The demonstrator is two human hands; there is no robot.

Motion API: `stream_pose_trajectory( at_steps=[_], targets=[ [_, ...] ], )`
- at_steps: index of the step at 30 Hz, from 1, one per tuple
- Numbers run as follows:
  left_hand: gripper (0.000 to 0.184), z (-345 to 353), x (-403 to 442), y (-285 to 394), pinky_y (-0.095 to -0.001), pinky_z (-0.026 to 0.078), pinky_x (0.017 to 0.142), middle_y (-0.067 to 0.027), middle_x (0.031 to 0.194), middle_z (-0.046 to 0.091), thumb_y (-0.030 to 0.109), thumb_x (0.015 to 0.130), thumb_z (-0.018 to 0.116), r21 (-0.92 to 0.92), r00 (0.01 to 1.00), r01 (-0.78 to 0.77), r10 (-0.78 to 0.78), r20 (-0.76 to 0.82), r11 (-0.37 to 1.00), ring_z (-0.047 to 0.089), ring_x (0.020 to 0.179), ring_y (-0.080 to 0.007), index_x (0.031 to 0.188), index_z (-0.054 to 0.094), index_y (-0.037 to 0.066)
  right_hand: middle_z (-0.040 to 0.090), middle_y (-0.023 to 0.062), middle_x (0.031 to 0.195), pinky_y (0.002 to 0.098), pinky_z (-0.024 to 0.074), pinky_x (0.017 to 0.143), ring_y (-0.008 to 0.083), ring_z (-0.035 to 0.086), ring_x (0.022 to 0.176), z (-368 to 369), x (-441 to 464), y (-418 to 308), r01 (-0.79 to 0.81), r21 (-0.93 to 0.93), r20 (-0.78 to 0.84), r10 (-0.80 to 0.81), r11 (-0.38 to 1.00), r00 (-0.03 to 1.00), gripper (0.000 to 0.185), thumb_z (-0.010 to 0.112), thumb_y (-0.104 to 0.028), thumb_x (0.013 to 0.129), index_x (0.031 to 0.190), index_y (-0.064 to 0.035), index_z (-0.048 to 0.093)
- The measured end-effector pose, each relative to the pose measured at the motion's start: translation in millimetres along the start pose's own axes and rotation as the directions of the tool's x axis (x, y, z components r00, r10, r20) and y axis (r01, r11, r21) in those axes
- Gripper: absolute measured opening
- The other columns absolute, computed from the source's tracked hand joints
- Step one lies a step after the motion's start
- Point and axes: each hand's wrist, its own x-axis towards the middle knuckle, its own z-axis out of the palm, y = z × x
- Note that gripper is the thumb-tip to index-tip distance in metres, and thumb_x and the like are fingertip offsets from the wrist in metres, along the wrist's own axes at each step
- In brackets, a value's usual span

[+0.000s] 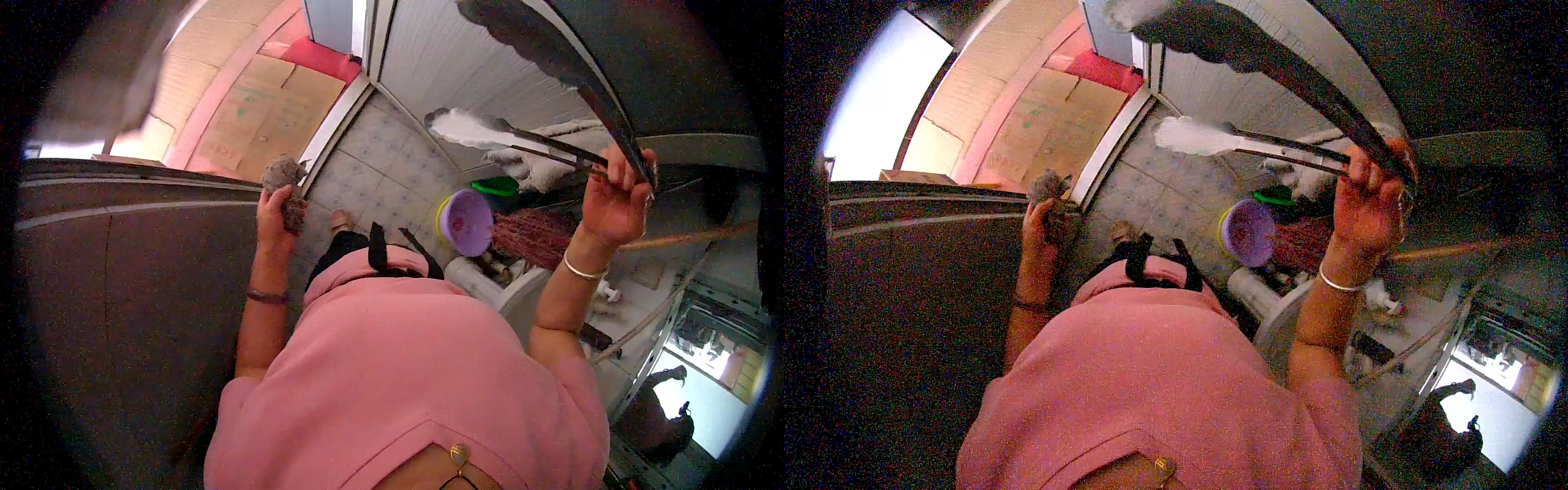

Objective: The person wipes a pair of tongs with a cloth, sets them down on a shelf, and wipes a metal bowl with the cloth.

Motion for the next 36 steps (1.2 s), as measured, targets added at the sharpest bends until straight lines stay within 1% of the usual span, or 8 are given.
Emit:
stream_pose_trajectory(
  at_steps=[5,8,14,17,23,27,30,36],
  targets=[
    [0.021,-2.7,-2.2,-2.6,-0.0279,0.048,0.046,-0.0059,0.078,0.056,0.008,0.078,0.057,-0.017,1.0,0.005,-0.005,0.01,1.0,0.057,0.055,-0.0187,0.097,0.048,0.005,0.043,-0.0004,0.076,0.0259,0.0352,0.075,0.0144,0.041,0.077,16.4,11.5,-10.1,0.028,-0.134,0.13,-0.01,0.991,0.991,0.041,0.061,-0.02,0.083,0.115,0.0012,0.048],
    [0.021,-1.7,-3.9,0.2,-0.0276,0.047,0.046,-0.0056,0.077,0.056,0.009,0.078,0.058,-0.016,1.0,0.009,-0.009,0.01,1.0,0.057,0.055,-0.0186,0.097,0.049,0.005,0.037,-0.001,0.063,0.026,0.0269,0.058,0.0125,0.033,0.063,39.1,16.1,-9.4,0.095,-0.301,-0.058,-0.118,0.949,0.991,0.035,0.068,-0.023,0.076,0.096,0.0029,0.055],
    [0.022,-3.6,-6.0,2.9,-0.0269,0.047,0.045,-0.005,0.077,0.057,0.009,0.078,0.059,-0.018,0.999,0.024,-0.024,0.025,1.0,0.058,0.056,-0.0182,0.098,0.049,0.005,0.042,0.0021,0.066,0.0258,0.0284,0.057,0.015,0.035,0.066,59.8,22.3,-15.6,0.103,-0.417,0.0,-0.113,0.903,0.994,0.023,0.068,-0.023,0.076,0.07,-0.0048,0.055],
    [0.022,-7.1,-6.4,5.0,-0.0264,0.046,0.044,-0.005,0.077,0.057,0.01,0.078,0.058,-0.012,0.999,0.027,-0.027,0.025,1.0,0.058,0.055,-0.018,0.098,0.049,0.005,0.042,0.002,0.069,0.0252,0.0282,0.056,0.0146,0.036,0.067,66.8,26.3,-18.8,0.12,-0.458,0.052,-0.108,0.881,0.993,0.024,0.067,-0.024,0.076,0.078,-0.003,0.055],
    [0.021,-12.7,-2.5,-5.7,-0.027,0.043,0.042,-0.0055,0.077,0.057,0.011,0.079,0.057,-0.024,0.998,0.048,-0.047,0.03,0.999,0.057,0.054,-0.0187,0.098,0.049,0.007,0.043,0.0009,0.07,0.0186,0.0312,0.052,0.0114,0.04,0.067,70.4,27.4,-14.9,-0.065,-0.182,-0.213,0.025,0.981,0.977,0.029,0.063,-0.022,0.081,0.094,0.0002,0.05],
    [0.02,-5.9,-20.7,-16.6,-0.028,0.043,0.041,-0.0059,0.079,0.057,0.01,0.079,0.056,-0.069,0.998,0.04,-0.036,0.058,0.997,0.057,0.054,-0.0196,0.097,0.049,0.007,0.045,0.0018,0.068,0.0137,0.0251,0.034,0.0078,0.049,0.067,34.4,8.6,-14.3,-0.155,0.284,-0.522,0.288,0.946,0.803,0.018,0.058,-0.019,0.086,0.08,-0.0038,0.049],
    [0.019,0.1,-35.8,-12.3,-0.0289,0.046,0.045,-0.0063,0.081,0.057,0.009,0.079,0.056,-0.08,0.999,0.04,-0.039,0.019,0.996,0.057,0.056,-0.0194,0.097,0.049,0.006,0.048,0.0036,0.069,0.0143,0.0294,0.034,0.0099,0.052,0.064,36.2,-3.7,-15.7,-0.131,0.591,-0.475,0.476,0.796,0.74,0.018,0.056,-0.016,0.086,0.075,-0.0042,0.048],
    [0.02,-5.3,-35.8,-23.1,-0.0295,0.048,0.049,-0.0059,0.081,0.057,0.008,0.079,0.055,-0.096,0.998,0.014,-0.008,0.064,0.995,0.057,0.058,-0.0184,0.098,0.049,0.005,0.053,0.0078,0.071,0.0139,0.0379,0.038,0.0097,0.052,0.066,51.0,-25.8,-12.1,-0.073,0.691,-0.522,0.568,0.719,0.636,0.021,0.051,-0.015,0.088,0.091,0.0063,0.051]
  ],
)
